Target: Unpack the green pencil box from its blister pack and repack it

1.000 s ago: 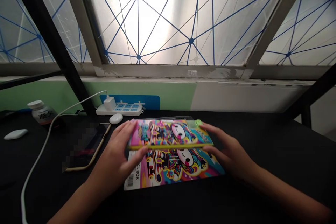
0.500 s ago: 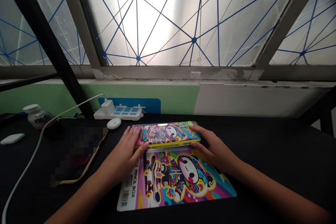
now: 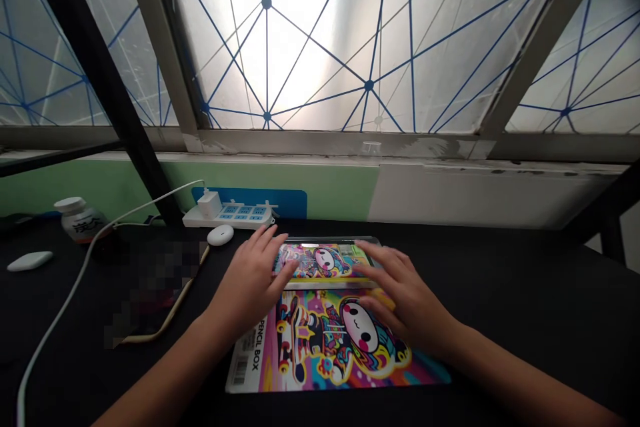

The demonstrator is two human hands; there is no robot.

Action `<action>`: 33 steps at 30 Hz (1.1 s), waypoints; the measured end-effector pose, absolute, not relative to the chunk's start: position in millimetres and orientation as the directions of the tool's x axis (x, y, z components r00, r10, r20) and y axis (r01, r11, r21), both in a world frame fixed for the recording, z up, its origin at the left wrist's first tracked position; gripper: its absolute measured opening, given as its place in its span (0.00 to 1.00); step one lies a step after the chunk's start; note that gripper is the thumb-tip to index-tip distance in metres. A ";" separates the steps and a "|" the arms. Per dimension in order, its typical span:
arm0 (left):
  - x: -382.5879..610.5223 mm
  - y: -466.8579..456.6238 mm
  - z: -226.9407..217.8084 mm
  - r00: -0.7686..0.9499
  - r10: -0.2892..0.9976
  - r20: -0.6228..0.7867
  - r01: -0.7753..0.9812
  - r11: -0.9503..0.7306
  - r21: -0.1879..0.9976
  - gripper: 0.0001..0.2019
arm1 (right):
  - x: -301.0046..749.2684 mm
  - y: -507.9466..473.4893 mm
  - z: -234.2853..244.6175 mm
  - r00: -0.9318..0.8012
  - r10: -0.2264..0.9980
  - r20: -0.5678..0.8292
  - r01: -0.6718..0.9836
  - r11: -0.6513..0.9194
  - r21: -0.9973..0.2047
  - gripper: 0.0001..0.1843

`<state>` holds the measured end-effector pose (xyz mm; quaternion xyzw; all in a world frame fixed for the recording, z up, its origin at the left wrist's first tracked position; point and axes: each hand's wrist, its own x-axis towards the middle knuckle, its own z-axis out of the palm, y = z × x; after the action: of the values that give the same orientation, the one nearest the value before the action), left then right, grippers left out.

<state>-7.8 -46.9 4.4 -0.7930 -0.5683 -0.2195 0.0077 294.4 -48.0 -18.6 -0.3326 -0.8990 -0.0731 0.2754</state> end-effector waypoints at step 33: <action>-5.6 -7.4 -8.9 0.303 0.945 0.126 0.928 -0.323 0.187 0.34 | 270.1 -85.6 -13.8 -0.536 0.825 0.177 0.810 0.562 -0.169 0.27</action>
<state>-5.6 -7.4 -8.9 -0.8063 -0.5806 -0.1066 -0.0395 270.1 -85.6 -13.8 -0.4667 -0.8758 0.0332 0.1188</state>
